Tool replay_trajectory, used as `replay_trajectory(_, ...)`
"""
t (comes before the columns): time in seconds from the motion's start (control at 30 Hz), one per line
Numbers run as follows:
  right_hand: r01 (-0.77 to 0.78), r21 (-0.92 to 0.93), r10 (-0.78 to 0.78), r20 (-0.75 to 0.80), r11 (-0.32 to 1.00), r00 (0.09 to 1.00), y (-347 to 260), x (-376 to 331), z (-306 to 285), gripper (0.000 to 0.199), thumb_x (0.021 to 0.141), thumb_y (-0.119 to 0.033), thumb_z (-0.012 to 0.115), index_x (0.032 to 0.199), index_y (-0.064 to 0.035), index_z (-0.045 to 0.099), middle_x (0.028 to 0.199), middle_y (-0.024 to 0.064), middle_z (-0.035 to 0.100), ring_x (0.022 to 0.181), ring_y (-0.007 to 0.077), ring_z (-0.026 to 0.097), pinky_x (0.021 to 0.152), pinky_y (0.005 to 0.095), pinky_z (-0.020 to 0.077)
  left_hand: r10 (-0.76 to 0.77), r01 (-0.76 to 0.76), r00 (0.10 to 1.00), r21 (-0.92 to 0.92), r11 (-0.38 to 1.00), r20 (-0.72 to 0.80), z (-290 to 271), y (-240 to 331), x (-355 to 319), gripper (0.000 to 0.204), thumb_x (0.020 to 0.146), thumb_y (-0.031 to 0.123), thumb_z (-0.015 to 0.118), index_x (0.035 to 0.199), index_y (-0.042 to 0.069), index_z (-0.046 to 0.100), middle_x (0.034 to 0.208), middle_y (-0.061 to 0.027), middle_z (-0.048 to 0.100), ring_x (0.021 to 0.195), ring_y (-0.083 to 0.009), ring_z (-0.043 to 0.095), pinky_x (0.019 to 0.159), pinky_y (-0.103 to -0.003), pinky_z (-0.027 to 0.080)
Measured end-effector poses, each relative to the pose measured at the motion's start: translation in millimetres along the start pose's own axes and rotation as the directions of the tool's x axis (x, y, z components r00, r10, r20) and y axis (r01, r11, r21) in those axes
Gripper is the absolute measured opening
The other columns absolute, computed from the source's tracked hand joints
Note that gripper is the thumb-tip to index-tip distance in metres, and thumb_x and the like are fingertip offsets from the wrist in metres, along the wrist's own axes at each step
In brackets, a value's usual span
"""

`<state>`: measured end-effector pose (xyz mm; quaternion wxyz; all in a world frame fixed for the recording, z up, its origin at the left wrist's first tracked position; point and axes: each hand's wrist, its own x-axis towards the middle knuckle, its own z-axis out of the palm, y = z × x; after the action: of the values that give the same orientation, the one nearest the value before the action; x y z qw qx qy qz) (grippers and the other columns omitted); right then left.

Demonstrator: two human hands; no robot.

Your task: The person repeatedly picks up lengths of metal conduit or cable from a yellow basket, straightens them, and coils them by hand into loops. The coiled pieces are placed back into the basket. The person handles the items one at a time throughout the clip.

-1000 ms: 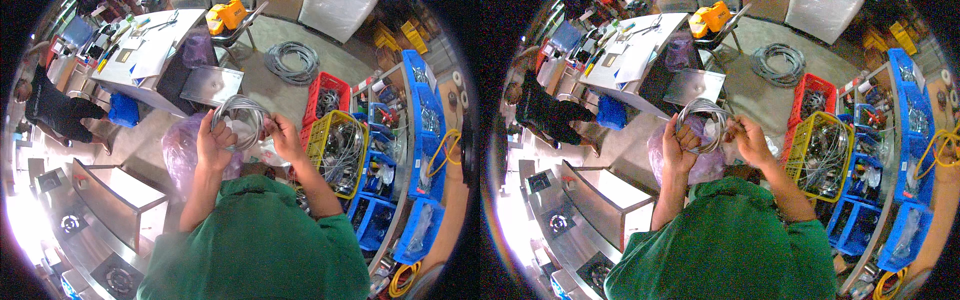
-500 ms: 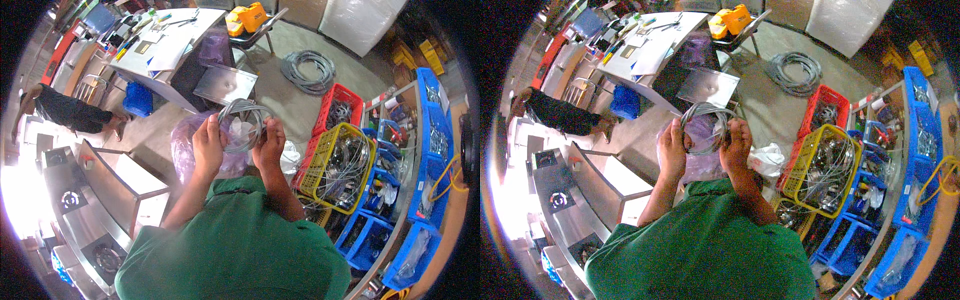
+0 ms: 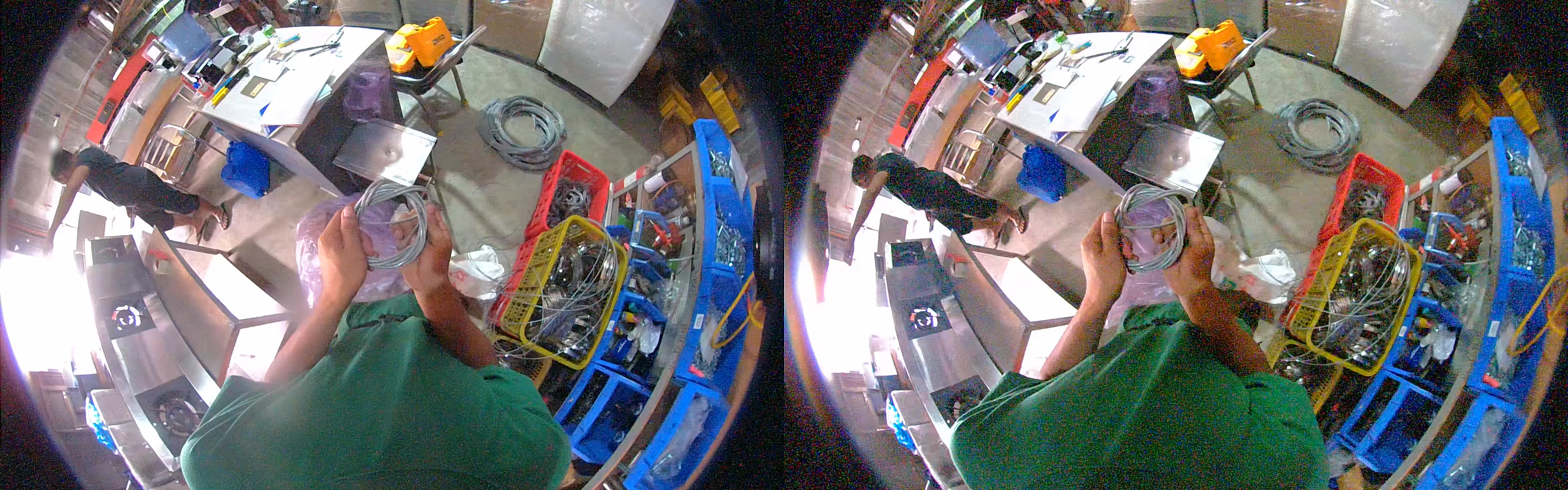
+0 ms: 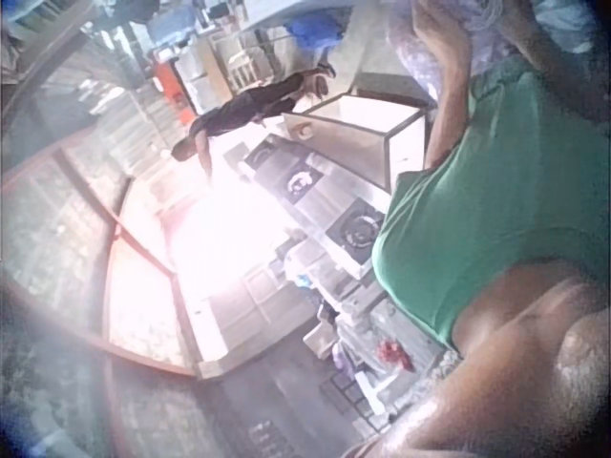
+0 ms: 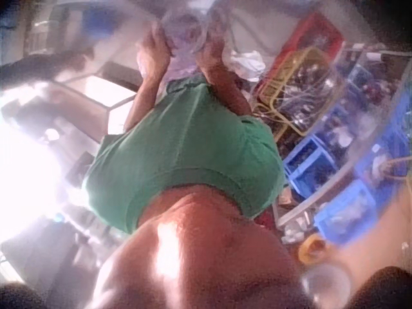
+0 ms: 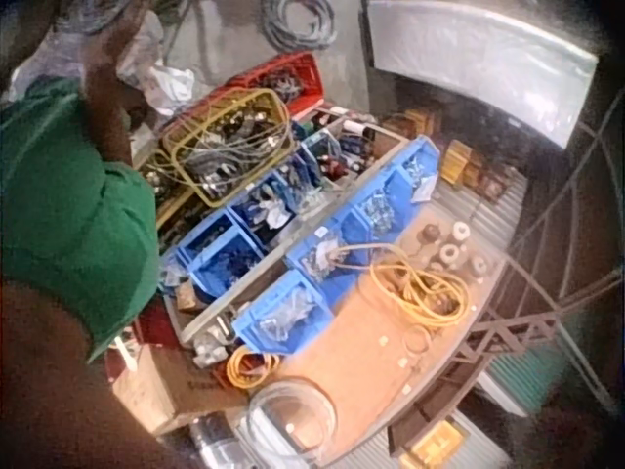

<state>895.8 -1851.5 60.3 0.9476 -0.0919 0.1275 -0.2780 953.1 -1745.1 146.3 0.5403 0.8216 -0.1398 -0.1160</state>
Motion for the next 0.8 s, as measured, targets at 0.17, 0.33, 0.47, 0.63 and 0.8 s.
replay_trajectory(0.17, -0.120, 0.057, 0.118, 0.031, 0.991, 0.992, 1, -5, 6, 0.025, 0.101, -0.028, 0.051, 0.108, -0.0061, 0.060, 0.095, 0.0069, 0.067, 0.082, 0.0164, 0.064, 0.075, 0.0342, 0.0529, -0.044, 0.046, 0.999, -0.163, 0.986, 0.011, 1, -21, 16, 0.044, 0.106, 0.036, 0.038, 0.103, 0.003, 0.066, 0.057, 0.0003, 0.047, 0.050, -0.0097, 0.045, 0.047, -0.026, 0.035)
replay_trajectory(0.33, -0.139, 0.090, 0.136, 0.037, 0.986, 0.990, -3, -17, 9, 0.023, 0.100, -0.027, 0.051, 0.106, -0.0069, 0.061, 0.090, 0.0034, 0.064, 0.084, 0.0146, 0.060, 0.078, 0.0329, 0.0497, -0.149, 0.184, 0.979, -0.285, 0.941, 0.140, 1, -32, 12, 0.044, 0.105, 0.037, 0.042, 0.101, -0.001, 0.066, 0.058, 0.0005, 0.047, 0.050, -0.0084, 0.042, 0.044, -0.027, 0.034)
replay_trajectory(0.47, -0.184, 0.209, 0.154, 0.154, 0.960, 0.976, -1, -14, 0, 0.016, 0.099, -0.023, 0.052, 0.098, -0.0079, 0.059, 0.080, -0.0001, 0.055, 0.075, 0.0126, 0.055, 0.071, 0.0299, 0.0474, -0.262, 0.342, 0.936, -0.426, 0.837, 0.237, 6, -35, 4, 0.045, 0.104, 0.039, 0.043, 0.104, 0.000, 0.065, 0.059, -0.0002, 0.049, 0.049, -0.0088, 0.044, 0.043, -0.025, 0.034)
replay_trajectory(0.63, 0.064, -0.215, -0.045, 0.095, 0.974, 0.994, 10, -11, -6, 0.014, 0.098, -0.019, 0.050, 0.099, -0.0076, 0.057, 0.085, 0.0002, 0.058, 0.078, 0.0127, 0.057, 0.067, 0.0285, 0.0502, -0.252, 0.328, 0.944, -0.549, 0.769, 0.211, 10, -37, 3, 0.045, 0.104, 0.039, 0.043, 0.104, -0.001, 0.064, 0.062, -0.0015, 0.053, 0.049, -0.0096, 0.046, 0.043, -0.025, 0.036)
replay_trajectory(0.8, -0.085, -0.016, 0.083, -0.099, 0.996, 0.992, 10, -1, -6, 0.017, 0.096, -0.017, 0.048, 0.083, -0.0079, 0.054, 0.074, 0.0002, 0.052, 0.068, 0.0118, 0.052, 0.064, 0.0272, 0.0477, -0.183, 0.267, 0.958, -0.456, 0.849, 0.219, 0, -29, 8, 0.045, 0.103, 0.039, 0.045, 0.100, -0.001, 0.064, 0.065, -0.0030, 0.055, 0.052, -0.0113, 0.049, 0.044, -0.026, 0.038)
